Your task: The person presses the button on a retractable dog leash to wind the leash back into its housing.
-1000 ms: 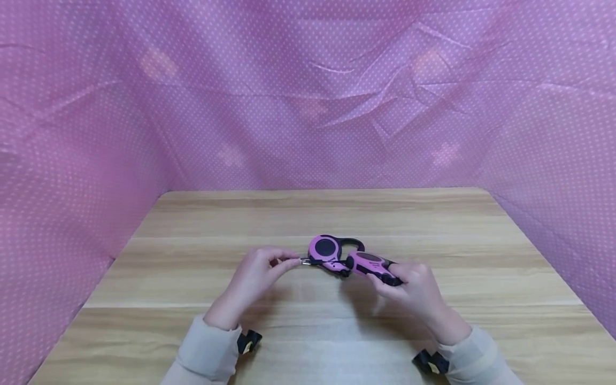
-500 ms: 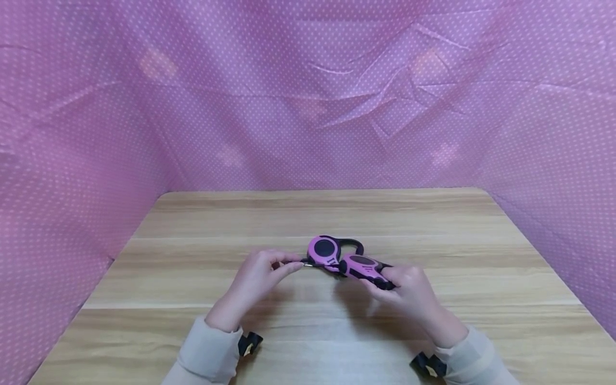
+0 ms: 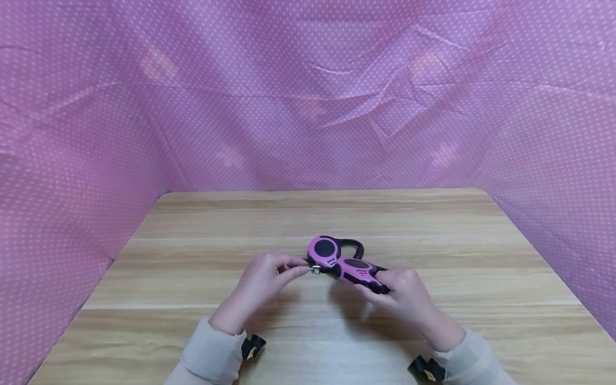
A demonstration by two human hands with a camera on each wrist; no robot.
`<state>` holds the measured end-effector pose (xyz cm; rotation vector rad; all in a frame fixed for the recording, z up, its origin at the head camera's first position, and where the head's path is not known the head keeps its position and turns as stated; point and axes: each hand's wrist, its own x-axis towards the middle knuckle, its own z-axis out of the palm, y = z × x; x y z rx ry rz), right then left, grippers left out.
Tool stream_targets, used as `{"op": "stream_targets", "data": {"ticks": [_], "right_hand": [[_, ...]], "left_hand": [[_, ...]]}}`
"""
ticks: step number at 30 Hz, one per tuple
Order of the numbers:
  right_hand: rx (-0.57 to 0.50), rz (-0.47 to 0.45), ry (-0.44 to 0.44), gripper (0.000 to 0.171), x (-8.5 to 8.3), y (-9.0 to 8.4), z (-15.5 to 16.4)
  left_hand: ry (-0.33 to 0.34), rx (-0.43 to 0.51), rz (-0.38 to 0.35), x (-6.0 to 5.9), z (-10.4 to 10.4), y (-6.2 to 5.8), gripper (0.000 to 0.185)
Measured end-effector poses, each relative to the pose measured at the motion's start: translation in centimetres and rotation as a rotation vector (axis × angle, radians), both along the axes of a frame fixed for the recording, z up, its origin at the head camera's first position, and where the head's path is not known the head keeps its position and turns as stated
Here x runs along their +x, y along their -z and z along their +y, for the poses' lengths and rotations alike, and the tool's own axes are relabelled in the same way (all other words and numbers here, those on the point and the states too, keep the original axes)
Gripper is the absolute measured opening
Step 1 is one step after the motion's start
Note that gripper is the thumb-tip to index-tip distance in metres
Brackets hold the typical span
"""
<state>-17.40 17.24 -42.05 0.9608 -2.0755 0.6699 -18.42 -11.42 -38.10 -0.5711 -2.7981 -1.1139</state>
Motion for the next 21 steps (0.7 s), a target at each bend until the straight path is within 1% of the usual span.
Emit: {"op": "stream_targets", "data": {"ticks": [7, 13, 17, 21], "right_hand": [[0.010, -0.025, -0.005, 0.058, 0.1, 0.2, 0.0], [0.006, -0.060, -0.036, 0.056, 0.4, 0.0, -0.2], [0.014, -0.142, -0.046, 0.054, 0.8, -0.1, -0.4], [0.001, -0.268, -0.055, 0.049, 1.1, -0.2, -0.6]], "left_hand": [[-0.005, -0.026, 0.028, 0.1, 0.1, 0.2, 0.017], [-0.021, -0.035, 0.003, 0.0, 0.1, 0.2, 0.015], [-0.031, -0.046, -0.004, 0.0, 0.0, 0.3, 0.013], [-0.036, -0.059, -0.005, -0.1, -0.1, 0.5, 0.012]]}}
